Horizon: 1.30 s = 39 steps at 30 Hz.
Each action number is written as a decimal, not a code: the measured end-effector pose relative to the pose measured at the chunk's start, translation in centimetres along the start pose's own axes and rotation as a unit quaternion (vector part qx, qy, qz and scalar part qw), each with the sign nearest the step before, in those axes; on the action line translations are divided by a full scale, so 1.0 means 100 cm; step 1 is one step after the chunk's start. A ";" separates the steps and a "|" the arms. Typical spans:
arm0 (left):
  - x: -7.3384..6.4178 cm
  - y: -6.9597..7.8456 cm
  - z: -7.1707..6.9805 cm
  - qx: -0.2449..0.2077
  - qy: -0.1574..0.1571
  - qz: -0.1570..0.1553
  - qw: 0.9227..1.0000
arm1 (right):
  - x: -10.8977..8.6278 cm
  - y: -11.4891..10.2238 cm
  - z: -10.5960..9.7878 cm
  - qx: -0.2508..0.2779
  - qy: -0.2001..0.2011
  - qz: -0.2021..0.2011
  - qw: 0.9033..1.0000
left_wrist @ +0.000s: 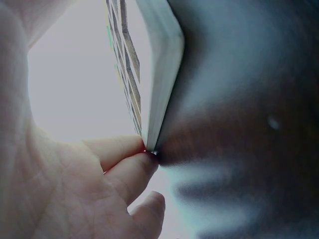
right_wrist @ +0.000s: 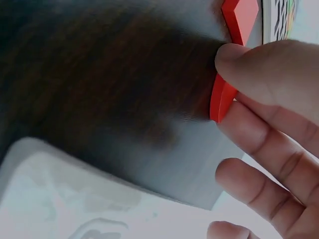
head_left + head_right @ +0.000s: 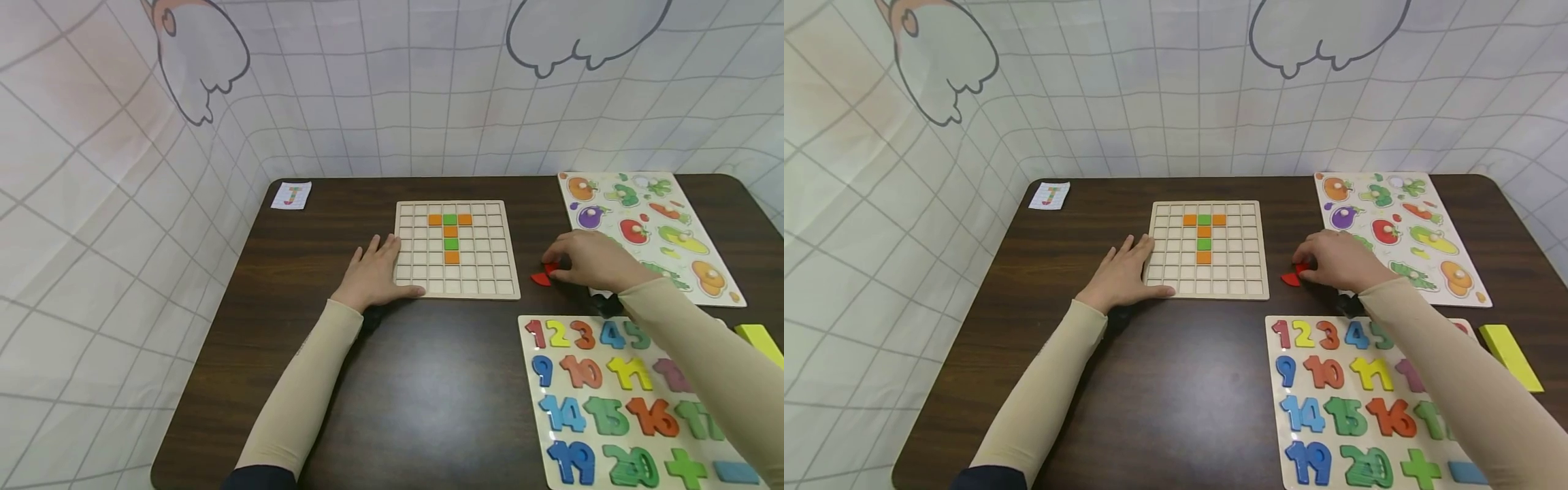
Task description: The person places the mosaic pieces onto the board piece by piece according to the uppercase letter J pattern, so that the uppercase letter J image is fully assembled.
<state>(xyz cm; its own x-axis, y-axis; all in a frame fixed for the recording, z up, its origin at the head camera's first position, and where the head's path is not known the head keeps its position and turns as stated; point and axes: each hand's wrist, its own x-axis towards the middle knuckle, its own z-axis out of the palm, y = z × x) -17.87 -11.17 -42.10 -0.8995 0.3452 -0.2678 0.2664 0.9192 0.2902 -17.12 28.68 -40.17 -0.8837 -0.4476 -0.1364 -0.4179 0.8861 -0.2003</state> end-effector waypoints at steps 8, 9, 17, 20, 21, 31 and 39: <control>-0.001 0.000 -0.001 0.000 0.001 0.003 1.000 | 0.011 -0.012 -0.001 -0.010 0.026 -0.010 1.000; -0.001 0.000 -0.001 0.001 0.002 0.004 1.000 | 0.013 -0.016 -0.001 -0.008 0.027 -0.012 1.000; -0.001 0.000 -0.002 0.003 0.003 0.003 1.000 | 0.037 -0.050 0.001 0.005 0.031 -0.037 0.999; -0.001 0.000 -0.002 0.005 0.003 0.004 1.000 | 0.046 -0.064 0.002 0.009 0.037 -0.058 0.998; -0.001 0.000 -0.001 0.005 0.003 0.004 1.000 | 0.049 -0.068 0.003 0.009 0.041 -0.067 0.997; 0.000 0.001 -0.002 0.006 0.000 -0.005 1.000 | 0.075 -0.107 0.011 -0.015 0.070 -0.151 0.986; 0.000 0.000 -0.004 0.009 -0.002 -0.004 1.000 | 0.083 -0.119 0.014 -0.026 0.074 -0.157 0.984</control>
<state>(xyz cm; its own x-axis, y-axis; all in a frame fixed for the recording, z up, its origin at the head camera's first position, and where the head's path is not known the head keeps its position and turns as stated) -17.96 -11.23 -41.75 -0.9006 0.3379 -0.2735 0.2647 0.9253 0.2716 -19.16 14.30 -40.32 -0.7284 -0.6817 0.0687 -0.6826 0.7132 -0.1595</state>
